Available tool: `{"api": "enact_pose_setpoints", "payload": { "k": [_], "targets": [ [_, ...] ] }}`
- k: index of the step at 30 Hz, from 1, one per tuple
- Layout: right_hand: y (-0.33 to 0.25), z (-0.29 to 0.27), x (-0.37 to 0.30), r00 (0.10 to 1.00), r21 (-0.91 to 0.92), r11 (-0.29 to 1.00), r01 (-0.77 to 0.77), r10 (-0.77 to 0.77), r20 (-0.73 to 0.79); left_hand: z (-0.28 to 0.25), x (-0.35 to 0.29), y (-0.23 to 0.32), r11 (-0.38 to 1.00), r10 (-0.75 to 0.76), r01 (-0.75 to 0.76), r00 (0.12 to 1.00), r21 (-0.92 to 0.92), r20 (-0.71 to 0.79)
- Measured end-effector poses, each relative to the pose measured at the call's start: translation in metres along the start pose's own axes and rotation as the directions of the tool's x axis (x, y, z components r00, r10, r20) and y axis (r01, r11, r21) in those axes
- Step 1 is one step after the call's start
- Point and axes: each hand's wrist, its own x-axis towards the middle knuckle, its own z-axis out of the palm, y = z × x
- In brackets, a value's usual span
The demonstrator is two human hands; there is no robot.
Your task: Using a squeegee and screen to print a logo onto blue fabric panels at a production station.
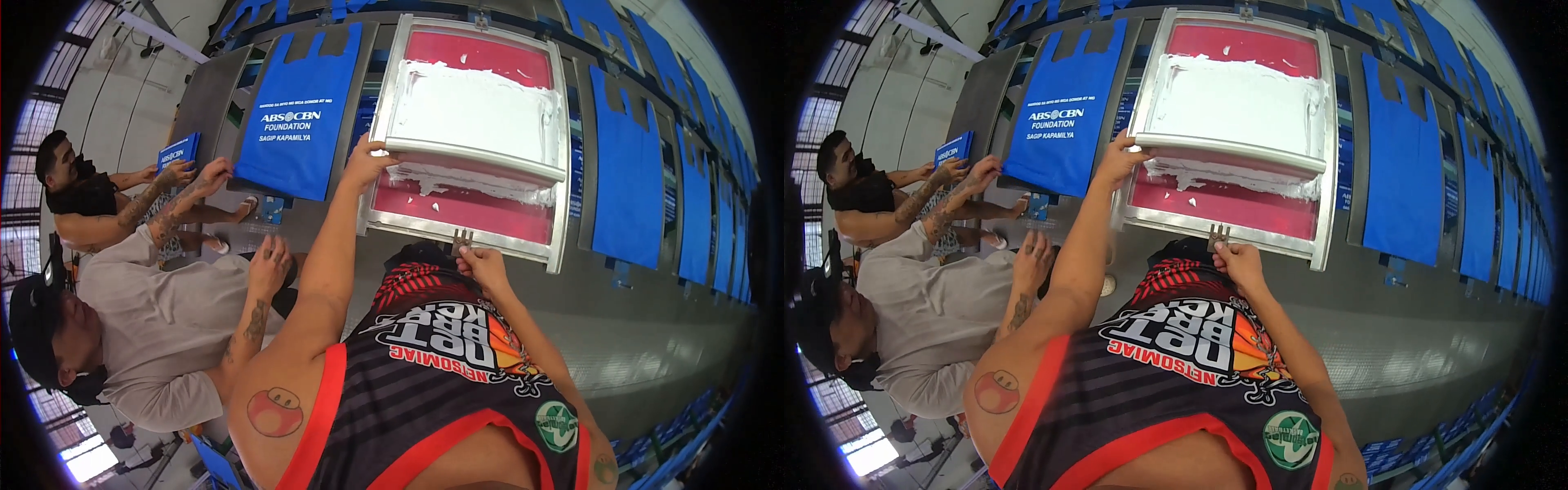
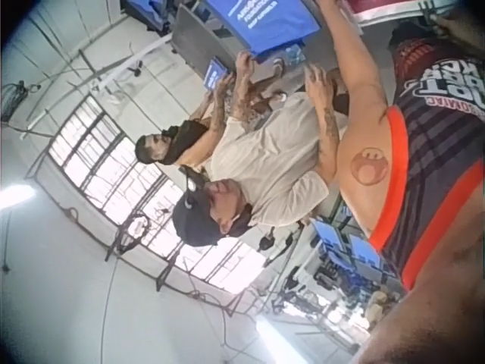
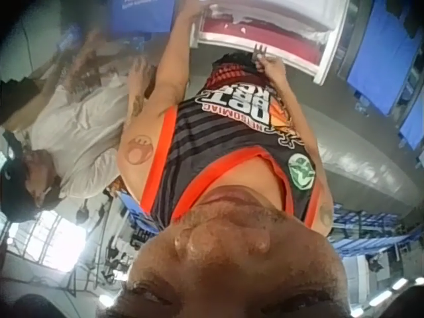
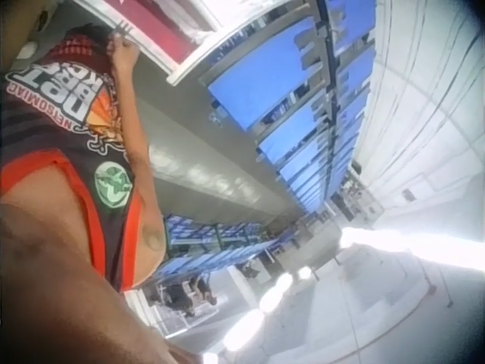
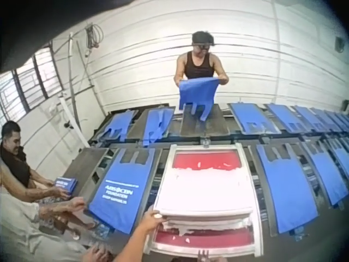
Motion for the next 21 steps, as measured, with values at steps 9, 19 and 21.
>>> {"api": "enact_pose_setpoints", "payload": {
  "k": [9,19,21],
  "targets": [
    [-0.001,-0.002,-0.004,0.995,-0.2,0.976,0.081,-0.09,-0.035,0.002,-0.001,-0.007,1.0,0.015,-0.015,1.0,0.012,0.01],
    [-0.137,-0.078,-0.02,0.667,-0.854,0.376,0.36,-0.744,-0.047,0.021,-0.004,0.08,0.571,0.11,-0.266,0.962,0.776,0.249],
    [-0.165,-0.099,0.003,0.599,-0.985,0.029,0.169,-0.797,0.079,0.036,0.008,0.108,0.428,-0.117,-0.296,0.919,0.854,0.377]
  ]
}}
